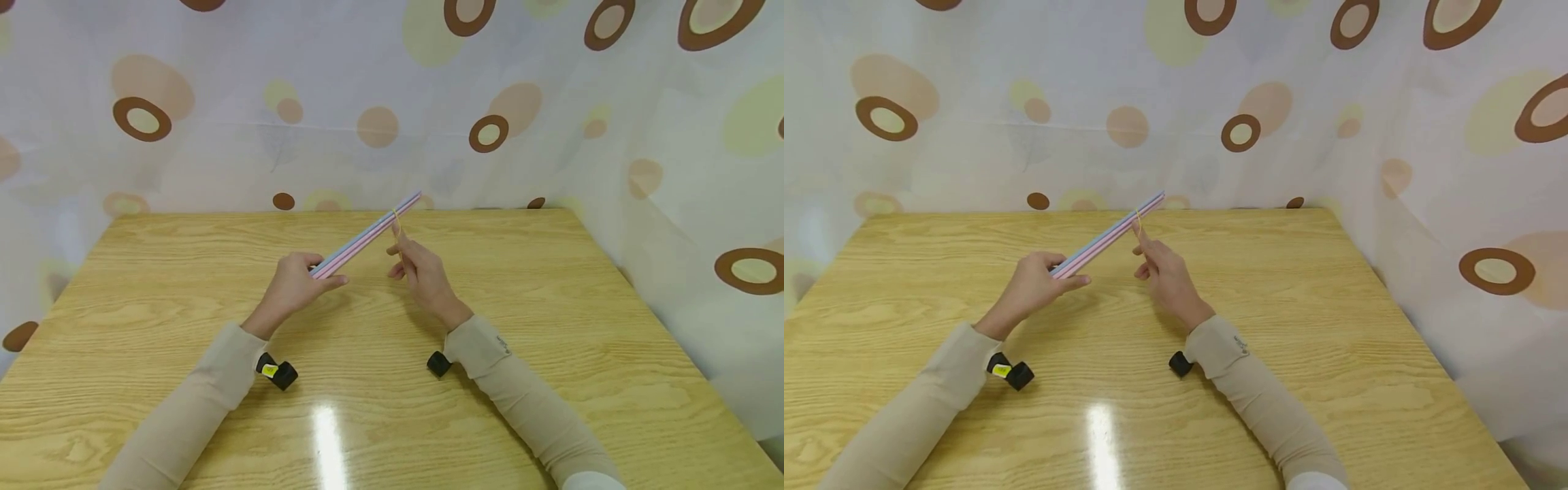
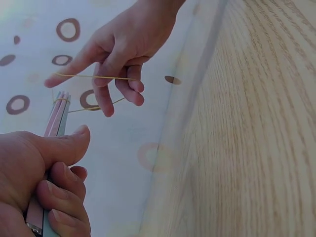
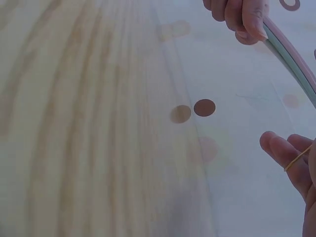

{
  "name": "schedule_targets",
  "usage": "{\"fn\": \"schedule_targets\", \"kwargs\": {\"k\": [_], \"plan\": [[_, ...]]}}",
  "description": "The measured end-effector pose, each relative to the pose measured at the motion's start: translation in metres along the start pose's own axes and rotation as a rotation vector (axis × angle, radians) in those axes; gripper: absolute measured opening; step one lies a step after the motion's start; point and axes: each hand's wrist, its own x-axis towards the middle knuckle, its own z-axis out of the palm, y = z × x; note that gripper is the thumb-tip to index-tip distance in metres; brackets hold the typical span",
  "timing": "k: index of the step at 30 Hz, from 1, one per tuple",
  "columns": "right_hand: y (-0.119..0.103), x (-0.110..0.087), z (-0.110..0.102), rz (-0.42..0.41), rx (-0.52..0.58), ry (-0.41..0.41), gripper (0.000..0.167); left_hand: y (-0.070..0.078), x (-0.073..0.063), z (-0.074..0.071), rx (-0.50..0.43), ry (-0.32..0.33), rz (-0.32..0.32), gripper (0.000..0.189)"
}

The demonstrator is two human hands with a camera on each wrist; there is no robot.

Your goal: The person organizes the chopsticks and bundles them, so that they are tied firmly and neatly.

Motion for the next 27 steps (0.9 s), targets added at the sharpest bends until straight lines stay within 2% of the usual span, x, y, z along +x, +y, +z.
{"fn": "schedule_targets", "kwargs": {"k": [4,7,9,11,16,20,25,27], "plan": [[0.0,0.001,-0.005,0.037,-0.027,-0.05,0.082,0.0,-0.001,0.001,-0.009,-0.017,-0.001,0.028],[-0.001,0.003,-0.006,0.078,-0.04,-0.075,0.072,-0.001,0.0,0.002,-0.018,-0.022,-0.003,0.027],[-0.002,0.004,-0.006,0.137,-0.001,-0.075,0.064,-0.001,0.0,0.002,-0.019,-0.022,-0.007,0.028],[-0.004,0.005,-0.006,0.233,0.145,-0.065,0.065,-0.001,0.0,0.002,-0.014,-0.021,-0.009,0.028],[-0.017,0.01,-0.011,0.453,0.644,0.019,0.077,0.002,0.0,0.003,-0.002,0.0,-0.004,0.028],[-0.026,0.017,-0.017,0.526,0.869,0.076,0.079,0.004,0.0,0.004,0.017,0.044,0.021,0.028],[-0.028,0.022,-0.024,0.659,1.274,0.141,0.067,0.005,-0.001,0.006,0.052,0.1,0.082,0.029],[-0.026,0.022,-0.026,0.696,1.398,0.148,0.06,0.005,-0.003,0.008,0.068,0.116,0.109,0.029]]}}
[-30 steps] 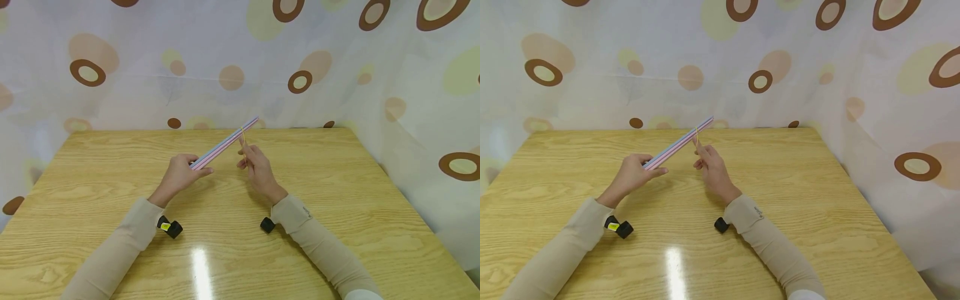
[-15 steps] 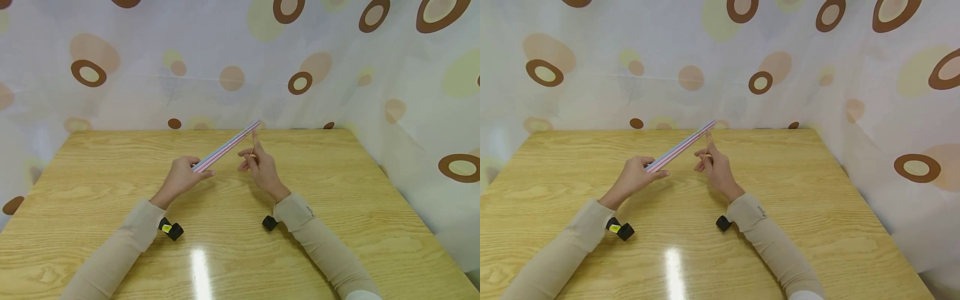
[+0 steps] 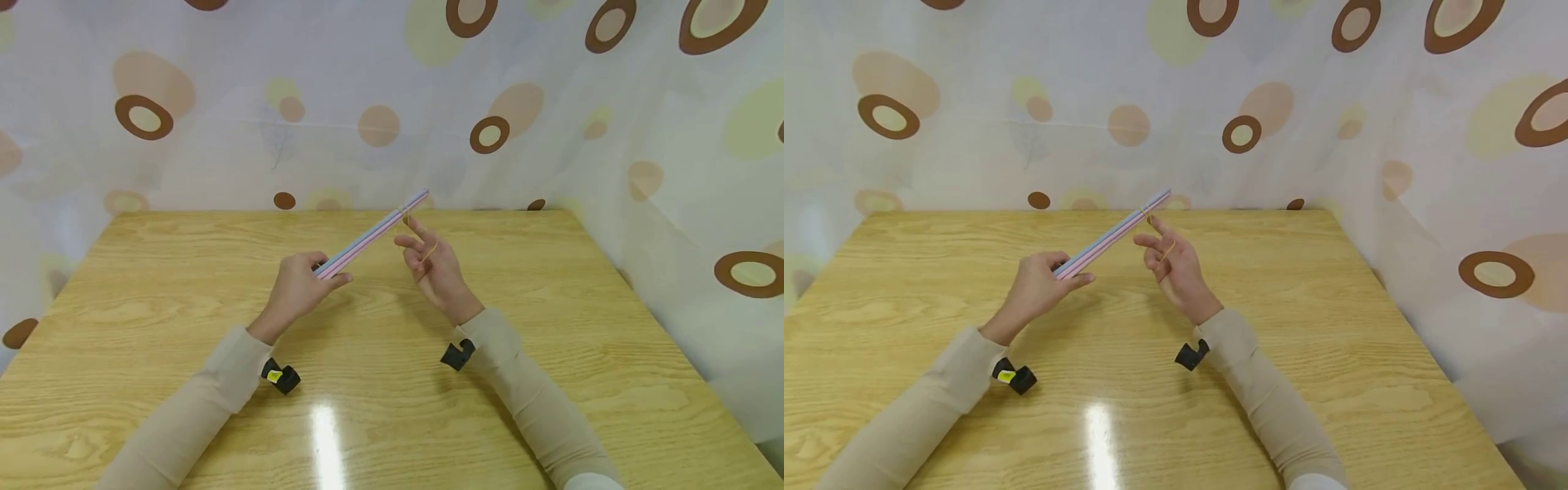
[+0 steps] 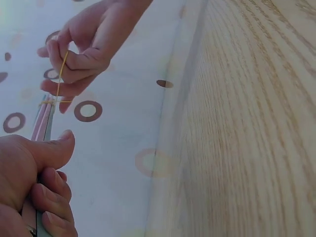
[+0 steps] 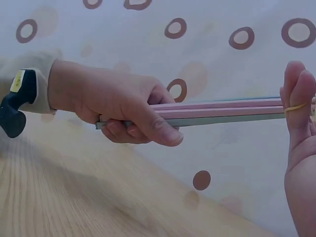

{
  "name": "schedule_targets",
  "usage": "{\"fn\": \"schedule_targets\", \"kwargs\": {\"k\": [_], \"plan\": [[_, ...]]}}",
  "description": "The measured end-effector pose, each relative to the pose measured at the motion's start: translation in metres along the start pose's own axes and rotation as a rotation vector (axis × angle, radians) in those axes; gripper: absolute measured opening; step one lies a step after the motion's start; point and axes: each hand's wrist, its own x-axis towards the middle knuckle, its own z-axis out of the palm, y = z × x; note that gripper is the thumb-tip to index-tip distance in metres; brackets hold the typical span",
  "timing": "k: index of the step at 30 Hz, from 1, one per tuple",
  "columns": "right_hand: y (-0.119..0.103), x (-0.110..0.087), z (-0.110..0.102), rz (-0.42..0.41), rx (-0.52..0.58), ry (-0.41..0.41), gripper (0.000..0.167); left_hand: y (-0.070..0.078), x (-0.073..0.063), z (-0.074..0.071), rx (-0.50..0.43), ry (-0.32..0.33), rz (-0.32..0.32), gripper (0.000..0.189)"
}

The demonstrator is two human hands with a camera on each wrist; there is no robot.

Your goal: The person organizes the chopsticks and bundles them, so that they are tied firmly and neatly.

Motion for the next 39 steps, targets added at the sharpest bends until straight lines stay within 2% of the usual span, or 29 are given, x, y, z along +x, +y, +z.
{"fn": "schedule_targets", "kwargs": {"k": [3,8,10,14,20,26,28,31,35,39], "plan": [[-0.004,0.0,-0.006,0.047,0.116,-0.053,0.049,0.001,-0.003,0.001,0.036,0.017,0.054,0.029],[-0.016,0.001,-0.015,0.026,0.274,-0.207,0.041,0.003,-0.005,0.002,0.1,0.074,0.165,0.028],[-0.019,0.003,-0.022,0.014,0.302,-0.276,0.044,0.002,-0.005,0.002,0.143,0.107,0.231,0.027],[-0.022,0.002,-0.028,0.003,0.256,-0.351,0.049,-0.001,-0.005,0.002,0.283,0.186,0.376,0.027],[-0.024,-0.001,-0.025,-0.051,0.119,-0.314,0.057,-0.01,-0.001,-0.006,0.434,0.272,0.573,0.029],[-0.023,0.0,-0.026,-0.004,0.129,-0.336,0.056,-0.022,0.009,-0.019,0.541,0.365,0.772,0.029],[-0.022,0.001,-0.026,-0.004,0.079,-0.347,0.052,-0.024,0.011,-0.023,0.548,0.382,0.81,0.028],[-0.021,0.003,-0.026,-0.03,-0.109,-0.296,0.04,-0.026,0.013,-0.025,0.538,0.378,0.835,0.028],[-0.021,0.002,-0.025,-0.025,-0.375,-0.175,0.023,-0.028,0.013,-0.024,0.531,0.346,0.818,0.029],[-0.023,0.001,-0.026,-0.004,-0.579,-0.132,0.014,-0.029,0.012,-0.025,0.545,0.317,0.787,0.029]]}}
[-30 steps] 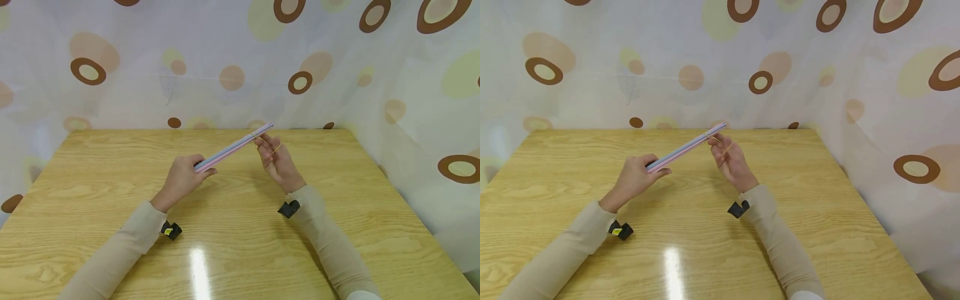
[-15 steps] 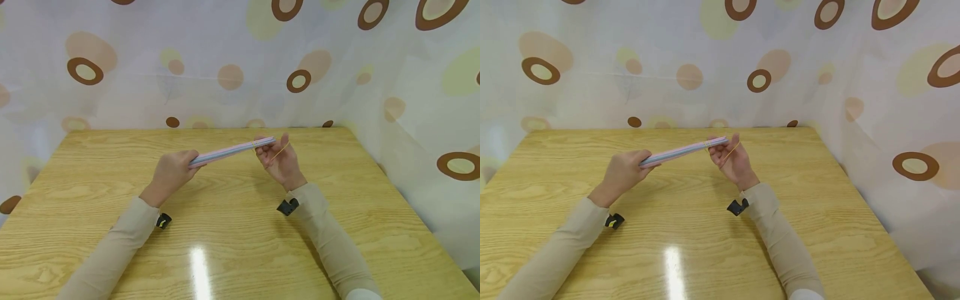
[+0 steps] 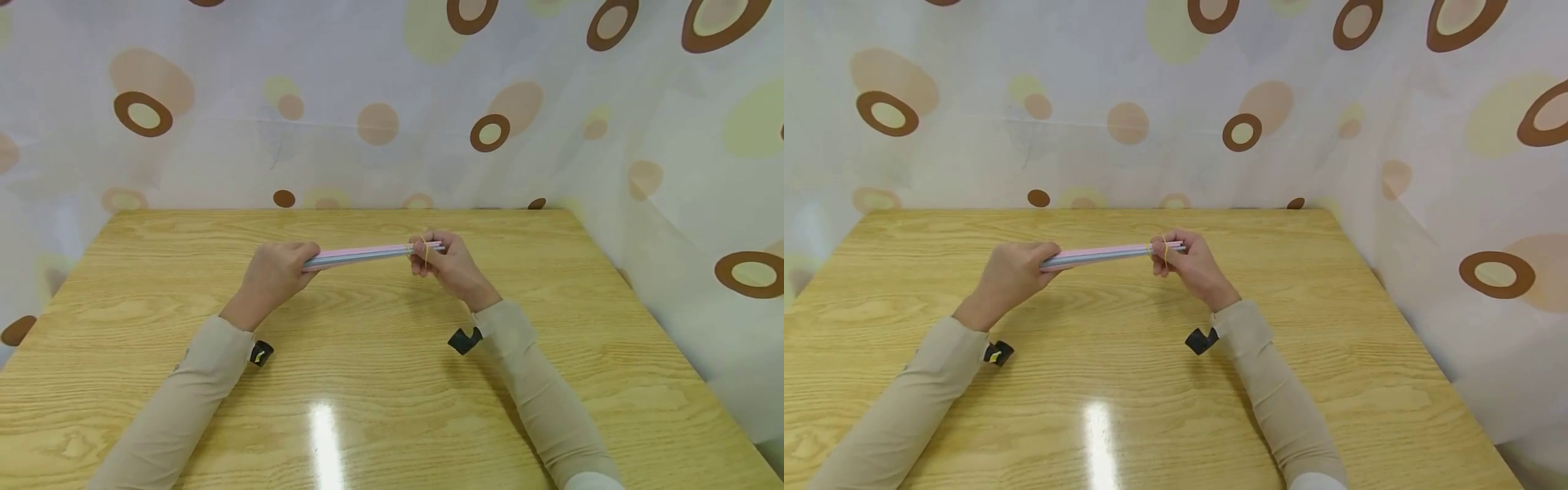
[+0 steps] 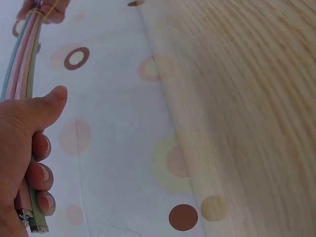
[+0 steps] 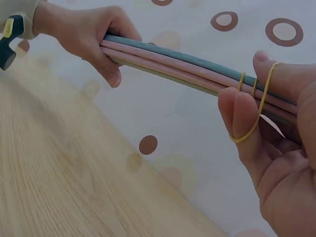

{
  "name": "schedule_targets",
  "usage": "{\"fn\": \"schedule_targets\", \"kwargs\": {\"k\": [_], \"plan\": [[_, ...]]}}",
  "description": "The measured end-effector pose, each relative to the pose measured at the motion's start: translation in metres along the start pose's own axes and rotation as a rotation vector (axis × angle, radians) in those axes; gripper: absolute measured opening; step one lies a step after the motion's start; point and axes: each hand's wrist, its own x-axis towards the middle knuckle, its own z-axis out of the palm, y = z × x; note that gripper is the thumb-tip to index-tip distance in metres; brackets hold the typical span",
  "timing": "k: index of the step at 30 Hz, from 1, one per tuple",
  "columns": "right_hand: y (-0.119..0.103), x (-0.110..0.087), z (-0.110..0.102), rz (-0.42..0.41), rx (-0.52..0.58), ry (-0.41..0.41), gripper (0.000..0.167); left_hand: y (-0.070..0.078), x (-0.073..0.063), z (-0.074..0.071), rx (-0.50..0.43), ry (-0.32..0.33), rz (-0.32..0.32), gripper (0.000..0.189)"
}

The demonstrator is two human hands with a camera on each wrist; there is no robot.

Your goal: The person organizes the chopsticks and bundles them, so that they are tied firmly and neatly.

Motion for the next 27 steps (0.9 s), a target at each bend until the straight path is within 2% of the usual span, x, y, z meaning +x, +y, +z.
{"fn": "schedule_targets", "kwargs": {"k": [6,10,14,18,23,27], "plan": [[-0.005,0.001,-0.007,-0.004,-0.358,0.031,0.006,-0.002,0.0,-0.001,0.0,-0.027,-0.009,0.029],[-0.01,0.0,-0.009,0.002,-0.499,0.004,0.01,-0.002,0.0,-0.003,-0.005,-0.049,-0.02,0.028],[-0.014,-0.001,-0.011,0.025,-0.535,-0.082,0.012,-0.002,0.0,-0.003,-0.013,-0.09,-0.051,0.028],[-0.016,-0.002,-0.014,0.01,-0.519,-0.142,0.012,-0.003,-0.001,-0.003,-0.022,-0.126,-0.08,0.028],[-0.016,-0.002,-0.015,-0.023,-0.501,-0.162,0.013,-0.002,-0.001,-0.002,-0.031,-0.151,-0.09,0.028],[-0.014,-0.001,-0.013,-0.026,-0.474,-0.164,0.015,-0.002,-0.003,-0.003,-0.024,-0.147,-0.104,0.03]]}}
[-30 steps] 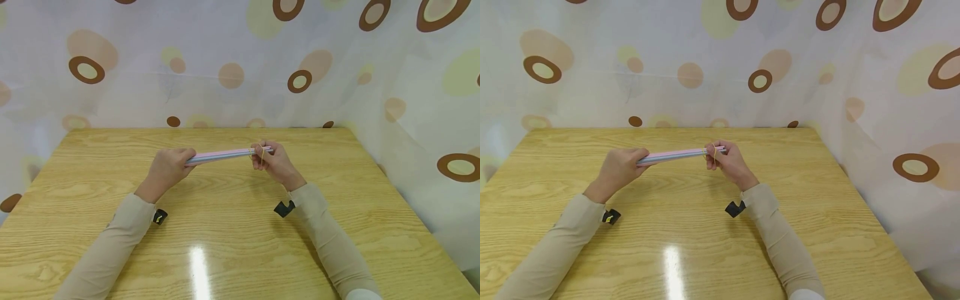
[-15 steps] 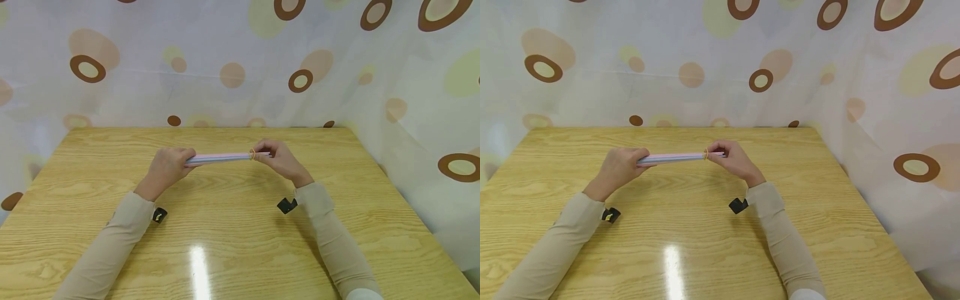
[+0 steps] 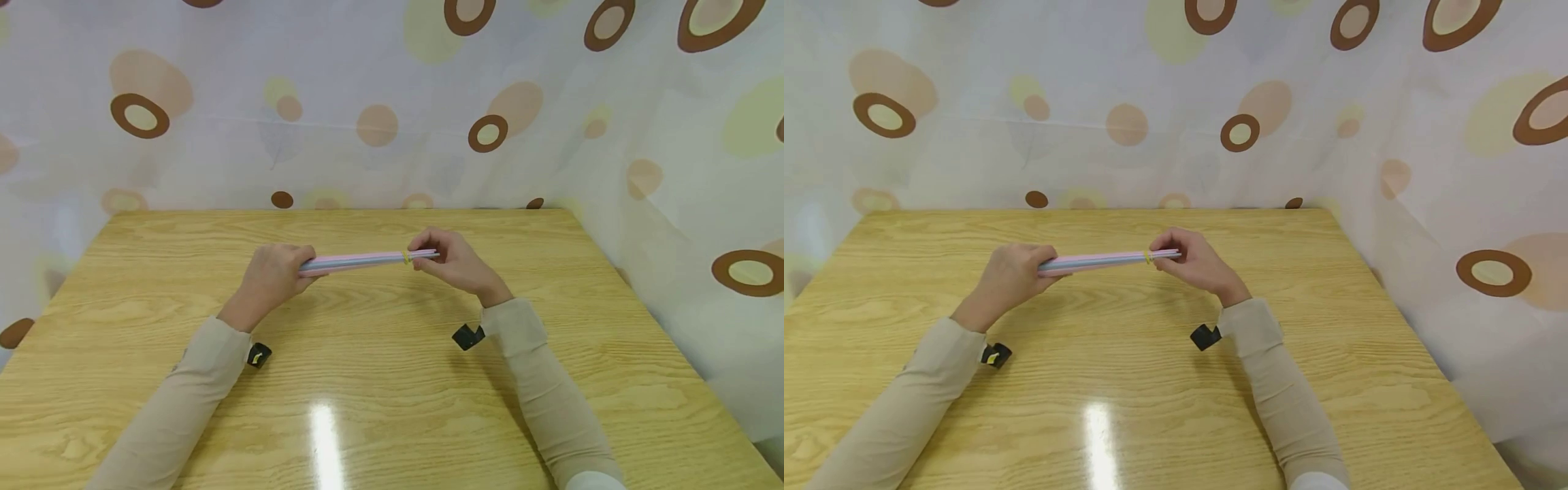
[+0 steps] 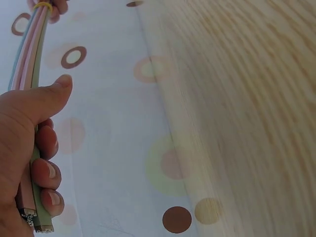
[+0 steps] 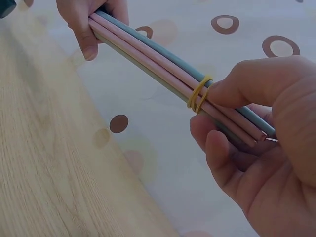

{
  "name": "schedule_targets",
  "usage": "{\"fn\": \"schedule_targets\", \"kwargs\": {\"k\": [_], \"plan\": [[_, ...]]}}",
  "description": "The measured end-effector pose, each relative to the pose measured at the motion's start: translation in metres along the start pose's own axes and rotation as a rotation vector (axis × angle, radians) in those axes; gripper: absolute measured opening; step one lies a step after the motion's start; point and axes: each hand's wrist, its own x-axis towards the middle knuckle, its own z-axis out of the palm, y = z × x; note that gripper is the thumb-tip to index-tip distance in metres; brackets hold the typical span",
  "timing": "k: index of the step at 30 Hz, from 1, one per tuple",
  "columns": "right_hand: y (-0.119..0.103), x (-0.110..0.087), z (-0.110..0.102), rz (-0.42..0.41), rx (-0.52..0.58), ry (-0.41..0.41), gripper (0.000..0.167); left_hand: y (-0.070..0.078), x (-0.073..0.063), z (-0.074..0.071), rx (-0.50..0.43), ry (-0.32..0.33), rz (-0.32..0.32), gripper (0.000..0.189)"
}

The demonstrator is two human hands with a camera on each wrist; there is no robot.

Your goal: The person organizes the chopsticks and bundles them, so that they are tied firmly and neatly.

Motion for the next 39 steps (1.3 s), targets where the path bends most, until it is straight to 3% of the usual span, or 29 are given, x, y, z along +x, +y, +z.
{"fn": "schedule_targets", "kwargs": {"k": [12,22,29,39], "plan": [[0.0,0.009,0.008,0.036,-0.05,0.046,0.017,0.001,-0.003,-0.006,-0.02,-0.035,-0.039,0.033],[0.006,0.009,0.017,0.037,-0.127,0.054,0.024,0.004,-0.004,0.004,-0.025,-0.065,-0.037,0.033],[0.002,0.005,0.007,0.006,-0.217,0.016,0.031,0.008,0.0,0.007,-0.082,-0.075,-0.064,0.033],[0.004,0.001,0.0,-0.014,-0.233,0.012,0.011,0.009,0.002,0.006,-0.078,-0.101,-0.077,0.033]]}}
